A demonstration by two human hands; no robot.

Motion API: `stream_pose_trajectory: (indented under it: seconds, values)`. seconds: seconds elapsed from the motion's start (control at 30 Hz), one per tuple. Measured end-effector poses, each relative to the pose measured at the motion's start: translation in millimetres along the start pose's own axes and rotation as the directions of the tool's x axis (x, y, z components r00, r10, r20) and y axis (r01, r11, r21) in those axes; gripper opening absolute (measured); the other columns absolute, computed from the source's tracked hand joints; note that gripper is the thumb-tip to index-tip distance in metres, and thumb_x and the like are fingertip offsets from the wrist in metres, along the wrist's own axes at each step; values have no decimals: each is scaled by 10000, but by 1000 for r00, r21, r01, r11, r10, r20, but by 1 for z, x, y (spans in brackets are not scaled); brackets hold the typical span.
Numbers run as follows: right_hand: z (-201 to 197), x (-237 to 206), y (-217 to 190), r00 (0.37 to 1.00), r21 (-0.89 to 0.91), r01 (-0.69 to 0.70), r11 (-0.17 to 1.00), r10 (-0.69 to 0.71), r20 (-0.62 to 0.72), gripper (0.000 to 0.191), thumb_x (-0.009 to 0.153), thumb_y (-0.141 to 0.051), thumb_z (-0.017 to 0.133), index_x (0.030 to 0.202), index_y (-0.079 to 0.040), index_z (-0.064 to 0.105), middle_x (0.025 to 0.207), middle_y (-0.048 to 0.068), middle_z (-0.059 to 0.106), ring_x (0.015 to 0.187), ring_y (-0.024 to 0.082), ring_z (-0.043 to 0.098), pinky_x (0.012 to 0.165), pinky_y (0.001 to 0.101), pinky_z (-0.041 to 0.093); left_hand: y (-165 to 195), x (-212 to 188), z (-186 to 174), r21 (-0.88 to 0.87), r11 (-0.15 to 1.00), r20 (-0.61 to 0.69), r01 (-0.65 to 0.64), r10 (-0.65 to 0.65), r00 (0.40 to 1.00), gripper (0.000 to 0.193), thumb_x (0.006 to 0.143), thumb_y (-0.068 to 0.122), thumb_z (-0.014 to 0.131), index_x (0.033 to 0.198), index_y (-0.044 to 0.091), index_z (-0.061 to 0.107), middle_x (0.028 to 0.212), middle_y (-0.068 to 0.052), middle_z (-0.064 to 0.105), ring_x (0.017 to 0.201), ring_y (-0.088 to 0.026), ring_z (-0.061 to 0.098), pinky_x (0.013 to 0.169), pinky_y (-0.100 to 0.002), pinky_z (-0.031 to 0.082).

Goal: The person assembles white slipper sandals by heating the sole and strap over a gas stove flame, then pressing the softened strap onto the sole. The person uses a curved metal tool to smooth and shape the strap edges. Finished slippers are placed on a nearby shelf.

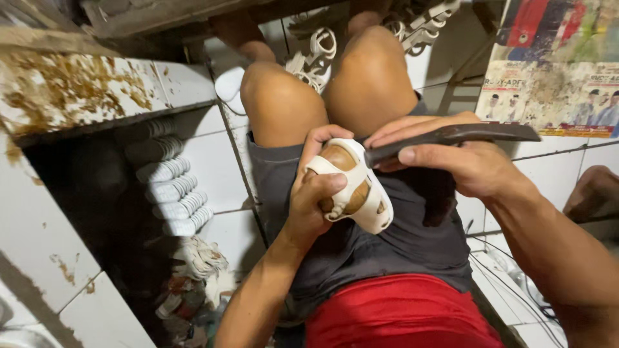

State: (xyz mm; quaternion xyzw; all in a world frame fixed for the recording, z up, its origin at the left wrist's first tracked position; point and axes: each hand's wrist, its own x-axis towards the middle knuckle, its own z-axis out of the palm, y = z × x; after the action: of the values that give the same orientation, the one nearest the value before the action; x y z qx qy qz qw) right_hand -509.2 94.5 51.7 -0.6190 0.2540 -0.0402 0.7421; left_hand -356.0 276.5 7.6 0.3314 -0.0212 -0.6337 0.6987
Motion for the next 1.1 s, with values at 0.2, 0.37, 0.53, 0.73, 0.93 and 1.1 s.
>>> stream_pose_trajectory:
  seconds: [0.2, 0.37, 0.53, 0.73, 0.93, 1.1]
  values:
    - [6, 4, 4, 995, -266, -92, 960, 77, -67, 252, 845, -77, 723, 1081, -10, 782, 1115, 160, 790, 1015, 243, 768, 889, 342, 606, 9, 7, -12, 310, 951, 11, -5, 2, 1000, 516, 890, 148, 656, 1348, 10, 464, 1141, -119, 598, 972, -170, 623, 906, -315, 538]
    - [-8, -7, 11, 991, -49, -131, 990, 133, 36, 275, 859, -52, 699, 1109, 35, 771, 1158, 189, 783, 1102, 283, 746, 971, 371, 585, 12, 8, -6, 104, 993, 18, 62, -64, 998, 572, 830, 156, 620, 1357, -5, 467, 1116, -135, 620, 1008, -200, 644, 934, -327, 550]
    - [1, -12, 8, 984, 92, -180, 979, 180, 8, 281, 848, -48, 712, 1106, 49, 767, 1145, 207, 780, 1083, 311, 756, 935, 392, 621, 10, 9, -5, -23, 998, 8, 55, -54, 998, 600, 820, 172, 608, 1375, -9, 468, 1110, -140, 631, 1011, -202, 652, 935, -325, 548]
    - [1, -16, 9, 993, -161, -117, 980, 121, 11, 283, 839, -37, 710, 1104, 46, 765, 1142, 200, 775, 1031, 282, 761, 911, 356, 609, 5, 10, -6, 96, 995, 6, -4, 4, 1000, 592, 842, 162, 617, 1381, -36, 474, 1119, -148, 620, 1005, -198, 643, 923, -327, 544]
    - [-4, -35, 15, 954, 267, -297, 917, 296, 46, 291, 809, -9, 699, 1079, 72, 771, 1152, 237, 774, 1055, 349, 773, 906, 445, 645, -2, 7, -5, -98, 995, 19, -2, 3, 1000, 652, 824, 206, 639, 1401, -36, 454, 1079, -180, 615, 949, -235, 655, 889, -359, 560]
    - [3, -46, 20, 990, -12, -138, 990, 138, -20, 291, 835, -15, 718, 1111, 69, 760, 1173, 228, 763, 1115, 331, 734, 1002, 405, 572, -9, 7, -6, -32, 997, -13, -70, 69, 998, 655, 819, 212, 616, 1396, -51, 449, 1111, -193, 629, 971, -253, 659, 870, -364, 564]
